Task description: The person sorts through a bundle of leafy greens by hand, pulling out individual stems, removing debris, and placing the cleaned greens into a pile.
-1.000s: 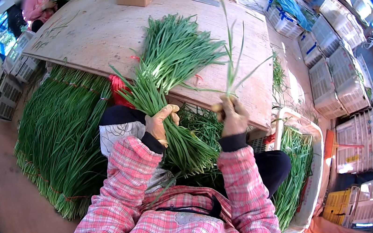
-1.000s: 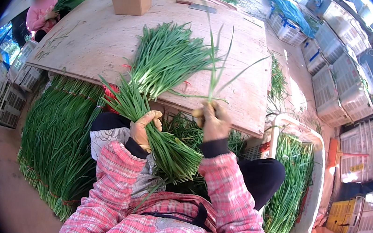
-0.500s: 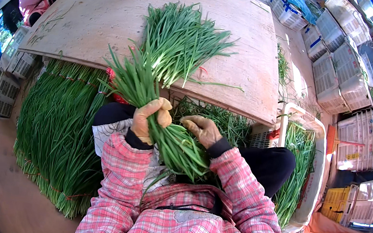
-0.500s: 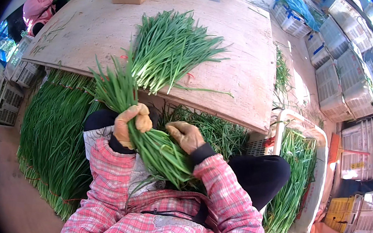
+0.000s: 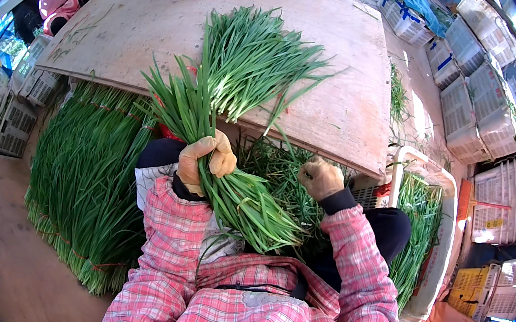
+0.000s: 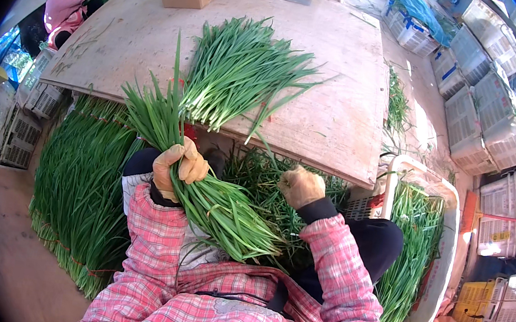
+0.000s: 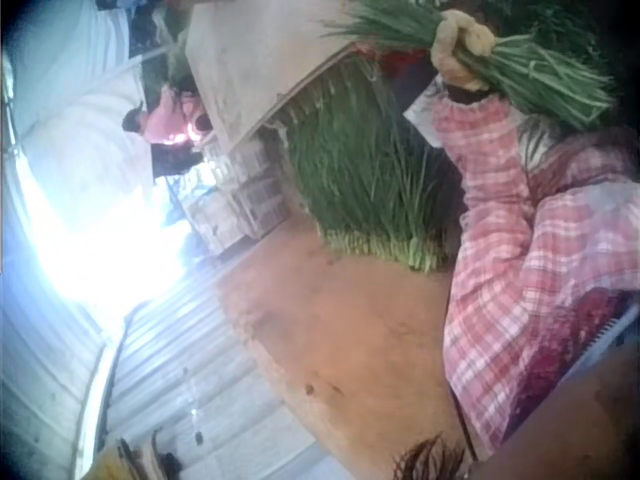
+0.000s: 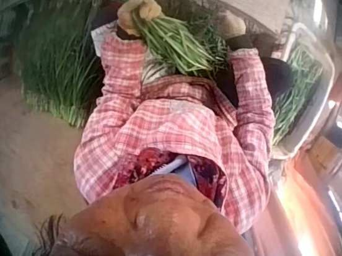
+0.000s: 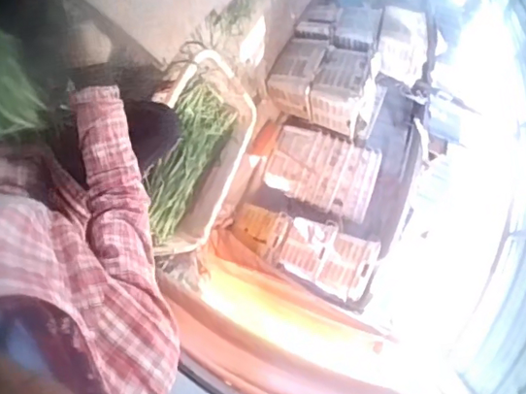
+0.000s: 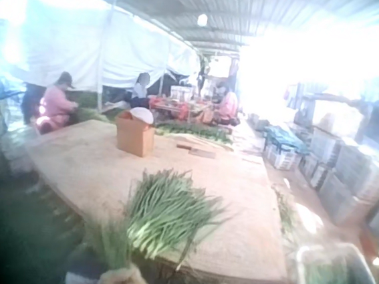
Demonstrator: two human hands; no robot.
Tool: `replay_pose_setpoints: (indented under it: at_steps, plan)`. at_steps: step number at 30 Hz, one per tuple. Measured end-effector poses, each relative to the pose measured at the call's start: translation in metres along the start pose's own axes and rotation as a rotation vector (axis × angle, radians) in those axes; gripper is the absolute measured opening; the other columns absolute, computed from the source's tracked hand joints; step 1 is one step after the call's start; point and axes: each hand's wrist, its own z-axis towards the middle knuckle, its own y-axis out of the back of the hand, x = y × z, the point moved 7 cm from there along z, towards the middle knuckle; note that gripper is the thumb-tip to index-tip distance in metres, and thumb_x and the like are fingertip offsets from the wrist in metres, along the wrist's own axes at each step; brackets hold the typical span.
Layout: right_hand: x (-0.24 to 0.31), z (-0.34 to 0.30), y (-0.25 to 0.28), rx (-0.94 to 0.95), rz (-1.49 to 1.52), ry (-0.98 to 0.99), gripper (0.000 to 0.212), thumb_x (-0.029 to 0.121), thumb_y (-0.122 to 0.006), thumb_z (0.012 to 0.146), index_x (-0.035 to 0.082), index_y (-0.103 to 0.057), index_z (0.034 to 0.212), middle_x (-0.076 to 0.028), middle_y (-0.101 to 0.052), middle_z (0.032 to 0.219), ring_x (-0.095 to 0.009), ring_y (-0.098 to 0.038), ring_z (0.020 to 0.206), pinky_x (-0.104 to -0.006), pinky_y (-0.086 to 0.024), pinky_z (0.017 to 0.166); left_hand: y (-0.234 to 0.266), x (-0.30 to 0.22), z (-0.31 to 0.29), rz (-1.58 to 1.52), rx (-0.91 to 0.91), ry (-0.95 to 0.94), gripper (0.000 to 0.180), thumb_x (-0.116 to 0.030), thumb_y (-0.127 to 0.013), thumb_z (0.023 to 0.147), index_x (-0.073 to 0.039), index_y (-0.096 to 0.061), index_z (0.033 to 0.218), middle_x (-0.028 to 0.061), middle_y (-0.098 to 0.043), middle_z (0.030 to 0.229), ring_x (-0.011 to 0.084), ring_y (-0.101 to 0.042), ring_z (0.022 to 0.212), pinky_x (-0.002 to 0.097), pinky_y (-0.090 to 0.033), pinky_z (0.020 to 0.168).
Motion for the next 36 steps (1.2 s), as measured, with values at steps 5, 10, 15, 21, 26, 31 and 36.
replay_pose_setpoints:
  at_steps: [5, 10, 15, 21, 26, 31, 36]
  plan:
    - [0.034, 0.036, 0.012, -0.155, 0.069, -0.234, 0.035, 0.043, -0.061, 0.078, 0.008, -0.060, 0.081, -0.012, -0.064, 0.072, -0.032, -0.063, 0.070, -0.0428, -0.049, 0.064, 0.006, 0.007, -0.005, 0.007, -0.058, 0.049, 0.024, -0.023, -0.042, 0.092, -0.003, -0.056, 0.090, -0.0008, -0.044, 0.047, 0.0126, -0.038, 0.042, 0.0281, -0.030, 0.047]
    - [0.048, 0.090, -0.010, -0.194, -0.009, -0.418, 0.044, 0.045, -0.064, 0.075, 0.004, -0.057, 0.091, -0.016, -0.064, 0.071, -0.033, -0.064, 0.072, -0.0433, -0.049, 0.065, 0.009, 0.005, -0.005, 0.013, -0.073, 0.061, 0.023, -0.023, -0.044, 0.091, -0.004, -0.056, 0.090, 0.0009, -0.050, 0.052, 0.0139, -0.043, 0.045, 0.0281, -0.032, 0.049]
    - [0.008, 0.075, -0.020, -0.479, 0.314, -0.454, 0.037, 0.026, -0.068, 0.077, 0.004, -0.052, 0.101, -0.012, -0.063, 0.070, -0.027, -0.063, 0.065, -0.0375, -0.049, 0.059, 0.016, 0.003, -0.017, -0.013, -0.180, 0.101, 0.022, -0.021, -0.049, 0.088, -0.001, -0.058, 0.088, 0.0039, -0.053, 0.053, 0.0152, -0.045, 0.045, 0.0284, -0.034, 0.047]
    - [0.039, 0.081, 0.029, -0.631, 1.149, -0.270, 0.025, 0.000, -0.062, 0.079, -0.002, -0.050, 0.101, -0.007, -0.060, 0.073, -0.008, -0.051, 0.055, -0.0211, -0.042, 0.049, 0.015, -0.006, -0.022, -0.044, -0.186, 0.044, 0.025, -0.021, -0.053, 0.085, 0.003, -0.058, 0.088, 0.0082, -0.054, 0.052, 0.0169, -0.047, 0.044, 0.0287, -0.036, 0.044]
    - [0.069, 0.141, -0.022, -0.408, 0.971, -0.181, 0.030, 0.006, -0.064, 0.079, -0.002, -0.051, 0.105, -0.008, -0.061, 0.075, -0.012, -0.056, 0.058, -0.0250, -0.046, 0.052, 0.016, -0.002, -0.016, -0.075, -0.172, 0.039, 0.026, -0.022, -0.052, 0.086, 0.003, -0.058, 0.089, 0.0065, -0.054, 0.052, 0.0166, -0.046, 0.045, 0.0293, -0.036, 0.045]
    - [0.082, 0.121, -0.032, -0.138, 1.093, -0.215, 0.030, 0.010, -0.060, 0.084, -0.002, -0.049, 0.110, -0.006, -0.062, 0.081, -0.017, -0.058, 0.070, -0.0302, -0.048, 0.063, 0.019, -0.009, -0.017, -0.091, -0.118, 0.002, 0.025, -0.022, -0.050, 0.087, 0.002, -0.057, 0.090, 0.0057, -0.054, 0.053, 0.0164, -0.045, 0.044, 0.0291, -0.035, 0.044]
    - [0.096, 0.036, -0.019, 0.179, 1.005, 0.151, 0.038, 0.033, -0.050, 0.092, -0.003, -0.058, 0.101, -0.007, -0.062, 0.086, -0.014, -0.056, 0.082, -0.0296, -0.045, 0.076, -0.001, -0.023, -0.009, 0.028, -0.043, -0.140, 0.025, -0.025, -0.040, 0.093, -0.005, -0.053, 0.083, -0.0049, -0.042, 0.046, 0.0088, -0.037, 0.041, 0.0257, -0.029, 0.046]
